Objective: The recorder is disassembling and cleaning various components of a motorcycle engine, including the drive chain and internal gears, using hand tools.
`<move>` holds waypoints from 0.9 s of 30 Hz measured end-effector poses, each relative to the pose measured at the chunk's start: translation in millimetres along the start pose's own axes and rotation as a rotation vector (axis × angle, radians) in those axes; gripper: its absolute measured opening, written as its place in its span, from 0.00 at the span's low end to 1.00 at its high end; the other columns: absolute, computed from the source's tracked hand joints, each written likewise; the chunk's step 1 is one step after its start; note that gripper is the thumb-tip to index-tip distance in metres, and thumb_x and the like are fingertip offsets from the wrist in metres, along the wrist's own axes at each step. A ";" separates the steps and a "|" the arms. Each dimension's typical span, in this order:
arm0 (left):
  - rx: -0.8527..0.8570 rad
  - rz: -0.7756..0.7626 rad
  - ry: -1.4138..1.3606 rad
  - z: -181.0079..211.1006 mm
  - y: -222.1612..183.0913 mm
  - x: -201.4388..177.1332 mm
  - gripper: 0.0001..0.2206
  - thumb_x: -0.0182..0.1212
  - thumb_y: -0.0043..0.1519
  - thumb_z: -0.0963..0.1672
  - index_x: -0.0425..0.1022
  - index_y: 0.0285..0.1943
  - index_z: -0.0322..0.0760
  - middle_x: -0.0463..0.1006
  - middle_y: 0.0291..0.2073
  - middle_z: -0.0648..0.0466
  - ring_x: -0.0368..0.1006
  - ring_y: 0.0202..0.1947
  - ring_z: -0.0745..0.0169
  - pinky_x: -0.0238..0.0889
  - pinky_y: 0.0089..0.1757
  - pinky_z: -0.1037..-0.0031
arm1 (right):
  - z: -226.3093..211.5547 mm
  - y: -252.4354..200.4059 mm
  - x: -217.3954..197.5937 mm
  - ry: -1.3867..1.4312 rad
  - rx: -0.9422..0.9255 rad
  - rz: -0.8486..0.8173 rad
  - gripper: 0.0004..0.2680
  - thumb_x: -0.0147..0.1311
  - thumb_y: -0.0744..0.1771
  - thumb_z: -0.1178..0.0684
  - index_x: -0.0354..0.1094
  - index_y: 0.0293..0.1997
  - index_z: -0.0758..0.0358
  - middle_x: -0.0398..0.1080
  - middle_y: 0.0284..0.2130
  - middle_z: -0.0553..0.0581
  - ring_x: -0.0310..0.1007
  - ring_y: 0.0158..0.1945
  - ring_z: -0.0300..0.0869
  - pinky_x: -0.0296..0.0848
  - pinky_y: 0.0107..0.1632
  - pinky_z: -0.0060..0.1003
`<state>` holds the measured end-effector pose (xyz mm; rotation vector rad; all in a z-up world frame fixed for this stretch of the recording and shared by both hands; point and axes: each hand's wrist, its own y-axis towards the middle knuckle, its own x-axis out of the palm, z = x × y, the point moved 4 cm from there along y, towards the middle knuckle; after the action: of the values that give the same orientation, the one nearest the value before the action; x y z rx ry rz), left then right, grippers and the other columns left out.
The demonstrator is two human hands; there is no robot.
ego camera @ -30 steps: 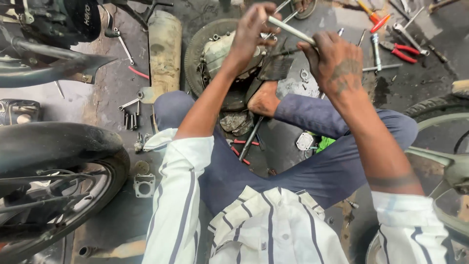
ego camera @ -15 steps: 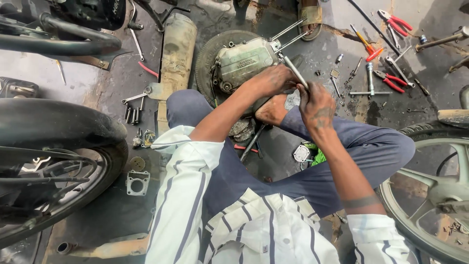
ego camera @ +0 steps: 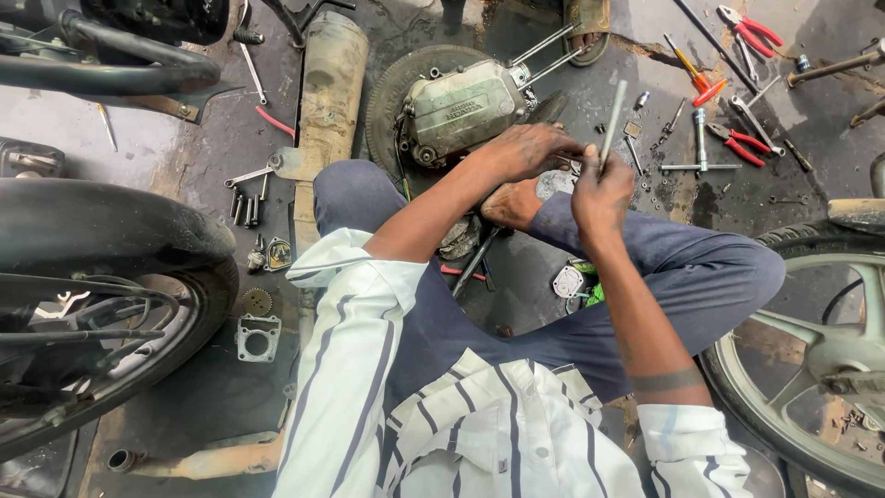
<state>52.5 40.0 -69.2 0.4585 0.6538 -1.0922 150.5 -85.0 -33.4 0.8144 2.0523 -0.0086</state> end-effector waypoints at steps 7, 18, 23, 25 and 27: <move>0.163 0.126 0.144 -2.9 5.2 17.7 0.18 0.59 0.66 0.52 0.72 0.62 0.46 0.77 0.56 0.49 0.72 0.56 0.46 0.67 0.52 0.56 | 14.5 19.3 -27.2 -0.065 -0.170 -0.291 0.11 0.49 0.76 0.48 0.70 0.50 0.67 0.70 0.34 0.67 0.69 0.34 0.54 0.69 0.39 0.51; 0.156 0.121 0.224 -8.0 -1.6 16.3 0.14 0.57 0.69 0.50 0.70 0.60 0.44 0.77 0.55 0.50 0.71 0.58 0.46 0.67 0.51 0.55 | -37.1 18.2 -61.1 -1.257 -1.400 -0.272 0.15 0.55 0.64 0.51 0.73 0.55 0.61 0.70 0.57 0.66 0.76 0.35 0.39 0.75 0.36 0.31; 0.162 0.230 0.120 -20.3 -0.1 14.2 0.17 0.60 0.63 0.49 0.69 0.58 0.40 0.76 0.54 0.46 0.71 0.55 0.42 0.65 0.48 0.53 | -3.5 16.1 -54.5 0.288 0.244 -0.933 0.26 0.40 0.78 0.37 0.74 0.38 0.76 0.73 0.31 0.77 0.73 0.25 0.55 0.71 0.33 0.48; 0.179 0.238 0.135 -21.2 0.1 17.9 0.17 0.60 0.65 0.49 0.69 0.59 0.40 0.76 0.55 0.46 0.71 0.55 0.42 0.66 0.49 0.54 | -51.3 34.7 -81.1 0.013 -0.174 -0.689 0.19 0.48 0.73 0.40 0.75 0.42 0.72 0.75 0.36 0.71 0.75 0.30 0.55 0.72 0.34 0.48; 0.201 0.252 0.147 -14.7 3.1 15.5 0.18 0.60 0.66 0.49 0.69 0.61 0.40 0.76 0.55 0.46 0.71 0.55 0.42 0.66 0.49 0.55 | -71.8 42.2 -91.6 -0.267 -0.578 -0.415 0.15 0.55 0.69 0.43 0.76 0.47 0.67 0.77 0.41 0.66 0.77 0.35 0.55 0.73 0.36 0.48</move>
<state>56.3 40.4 -90.4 0.7793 0.5980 -0.8931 154.9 -80.0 90.3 0.0238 1.7942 0.2222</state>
